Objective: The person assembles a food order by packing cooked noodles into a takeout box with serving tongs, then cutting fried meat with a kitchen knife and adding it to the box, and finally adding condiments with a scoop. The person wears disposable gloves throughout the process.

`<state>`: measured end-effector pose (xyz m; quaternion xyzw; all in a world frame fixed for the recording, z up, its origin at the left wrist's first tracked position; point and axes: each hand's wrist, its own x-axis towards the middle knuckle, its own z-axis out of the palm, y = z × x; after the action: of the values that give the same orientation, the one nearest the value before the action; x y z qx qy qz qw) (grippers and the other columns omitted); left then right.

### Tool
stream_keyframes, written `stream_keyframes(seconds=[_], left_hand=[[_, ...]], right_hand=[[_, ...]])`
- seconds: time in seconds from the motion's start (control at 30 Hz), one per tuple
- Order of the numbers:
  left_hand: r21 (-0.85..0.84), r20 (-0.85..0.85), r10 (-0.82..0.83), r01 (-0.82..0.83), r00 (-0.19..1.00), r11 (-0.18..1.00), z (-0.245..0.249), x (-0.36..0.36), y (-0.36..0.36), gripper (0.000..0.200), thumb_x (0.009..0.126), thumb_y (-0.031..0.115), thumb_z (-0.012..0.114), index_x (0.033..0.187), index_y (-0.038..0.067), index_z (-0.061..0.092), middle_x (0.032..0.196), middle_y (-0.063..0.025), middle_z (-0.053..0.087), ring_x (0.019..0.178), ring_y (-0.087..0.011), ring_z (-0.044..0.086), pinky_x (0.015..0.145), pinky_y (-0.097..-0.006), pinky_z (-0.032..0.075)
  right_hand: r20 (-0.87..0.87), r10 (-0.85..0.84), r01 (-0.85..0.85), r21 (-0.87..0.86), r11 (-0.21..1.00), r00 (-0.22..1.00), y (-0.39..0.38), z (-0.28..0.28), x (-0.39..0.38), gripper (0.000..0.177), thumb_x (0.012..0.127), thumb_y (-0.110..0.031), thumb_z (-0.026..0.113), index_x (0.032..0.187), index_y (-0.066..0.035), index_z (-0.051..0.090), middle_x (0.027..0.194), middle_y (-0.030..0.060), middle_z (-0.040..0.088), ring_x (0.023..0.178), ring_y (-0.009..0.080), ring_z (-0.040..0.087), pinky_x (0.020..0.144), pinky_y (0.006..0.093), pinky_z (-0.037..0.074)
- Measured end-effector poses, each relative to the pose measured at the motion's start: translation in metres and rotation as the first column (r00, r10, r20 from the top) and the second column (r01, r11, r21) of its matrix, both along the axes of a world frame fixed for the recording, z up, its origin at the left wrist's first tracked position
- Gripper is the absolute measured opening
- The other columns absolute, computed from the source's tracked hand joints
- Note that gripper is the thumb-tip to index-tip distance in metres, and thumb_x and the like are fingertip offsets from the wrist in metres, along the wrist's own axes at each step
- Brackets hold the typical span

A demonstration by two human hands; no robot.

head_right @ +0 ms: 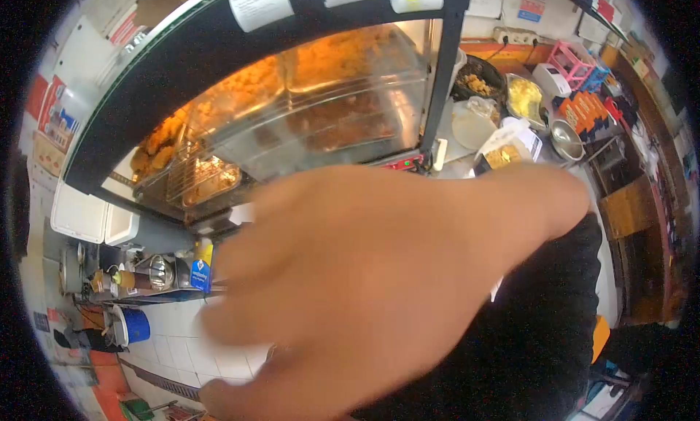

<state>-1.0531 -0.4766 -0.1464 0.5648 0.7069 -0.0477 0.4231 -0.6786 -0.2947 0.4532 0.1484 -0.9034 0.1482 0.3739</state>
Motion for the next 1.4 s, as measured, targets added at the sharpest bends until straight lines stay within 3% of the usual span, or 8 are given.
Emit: stream_keyframes(seconds=[0.17,0.47,0.57,0.63,0.7,0.8,1.0,1.4], left_hand=[[-0.233,-0.098,0.104,-0.124,0.99,0.964,-0.056,-0.036,-0.106,0.032,0.099,0.029,0.06,0.107,-0.001,0.068,0.089,-0.0096,0.069,0.08,-0.0144,0.065,0.07,-0.0283,0.051],[-0.254,-0.081,0.154,-0.17,0.985,0.952,-0.051,-0.047,-0.067,0.032,0.099,0.029,0.06,0.108,-0.001,0.067,0.091,-0.0099,0.07,0.083,-0.0143,0.065,0.072,-0.0285,0.051],[-0.194,-0.042,0.096,-0.102,0.994,0.976,-0.042,-0.049,-0.016,0.032,0.099,0.029,0.06,0.109,-0.001,0.067,0.092,-0.01,0.07,0.084,-0.0143,0.065,0.072,-0.0286,0.051],[-0.16,-0.027,0.058,-0.062,0.998,0.985,-0.036,-0.048,0.014,0.032,0.099,0.029,0.06,0.109,-0.001,0.067,0.092,-0.01,0.07,0.084,-0.0143,0.065,0.073,-0.0287,0.051],[-0.134,-0.029,0.018,-0.022,0.999,0.991,-0.032,-0.044,0.04,0.032,0.099,0.029,0.06,0.11,-0.001,0.067,0.093,-0.0101,0.07,0.085,-0.0143,0.066,0.073,-0.0287,0.051],[-0.112,-0.041,-0.038,0.033,0.998,0.993,-0.027,-0.043,0.075,0.033,0.099,0.029,0.06,0.11,-0.001,0.067,0.093,-0.0102,0.07,0.086,-0.0143,0.066,0.074,-0.0288,0.052],[-0.136,-0.077,-0.142,0.131,0.987,0.982,-0.026,-0.029,0.118,0.033,0.099,0.029,0.06,0.112,-0.001,0.067,0.095,-0.0104,0.071,0.088,-0.0143,0.066,0.075,-0.029,0.052],[-0.113,-0.013,-0.545,0.54,0.839,0.834,-0.012,0.22,0.199,0.034,0.099,0.029,0.06,0.114,-0.001,0.067,0.098,-0.0108,0.071,0.091,-0.0142,0.067,0.077,-0.0294,0.053]], right_hand=[[0.408,-0.126,0.407,-0.735,0.542,0.904,0.032,-0.129,0.032,0.027,0.102,-0.026,0.055,0.115,-0.004,0.063,0.103,0.0086,0.065,0.088,0.0182,0.062,0.074,0.0309,0.05],[0.935,-0.222,0.878,0.34,0.337,-0.276,-0.077,-0.498,0.181,0.037,0.087,-0.024,0.065,0.122,-0.012,0.063,0.11,0.0178,0.064,0.105,0.0352,0.066,0.08,0.0516,0.056],[0.93,0.321,0.913,0.038,0.405,-0.181,-0.1,-0.614,0.224,0.057,0.085,-0.046,0.069,0.129,-0.01,0.064,0.13,0.0183,0.063,0.11,0.0391,0.065,0.088,0.0487,0.054],[0.822,0.564,0.988,0.134,-0.072,-0.071,-0.115,-0.601,0.235,0.051,0.087,-0.044,0.067,0.125,-0.01,0.067,0.111,0.0209,0.07,0.104,0.0372,0.066,0.087,0.0477,0.054],[0.928,0.298,0.932,0.111,0.346,-0.221,-0.129,-0.67,0.267,0.048,0.081,-0.028,0.071,0.126,-0.015,0.067,0.106,0.0227,0.07,0.1,0.0404,0.066,0.087,0.0471,0.054],[0.986,0.066,0.954,0.164,-0.251,-0.152,-0.166,-0.642,0.258,0.075,0.071,-0.015,0.064,0.144,-0.023,0.05,0.117,0.023,0.066,0.113,0.0394,0.061,0.096,0.0464,0.051],[0.975,0.221,0.999,0.034,-0.042,-0.024,-0.189,-0.635,0.252,0.045,0.083,-0.044,0.069,0.11,-0.008,0.074,0.112,0.0174,0.071,0.107,0.0356,0.066,0.093,0.0461,0.049],[0.957,-0.179,0.555,-0.022,-0.831,-0.23,-0.296,-0.574,0.535,0.051,0.083,-0.032,0.075,0.126,-0.008,0.063,0.117,0.0193,0.067,0.112,0.034,0.063,0.098,0.042,0.05]])
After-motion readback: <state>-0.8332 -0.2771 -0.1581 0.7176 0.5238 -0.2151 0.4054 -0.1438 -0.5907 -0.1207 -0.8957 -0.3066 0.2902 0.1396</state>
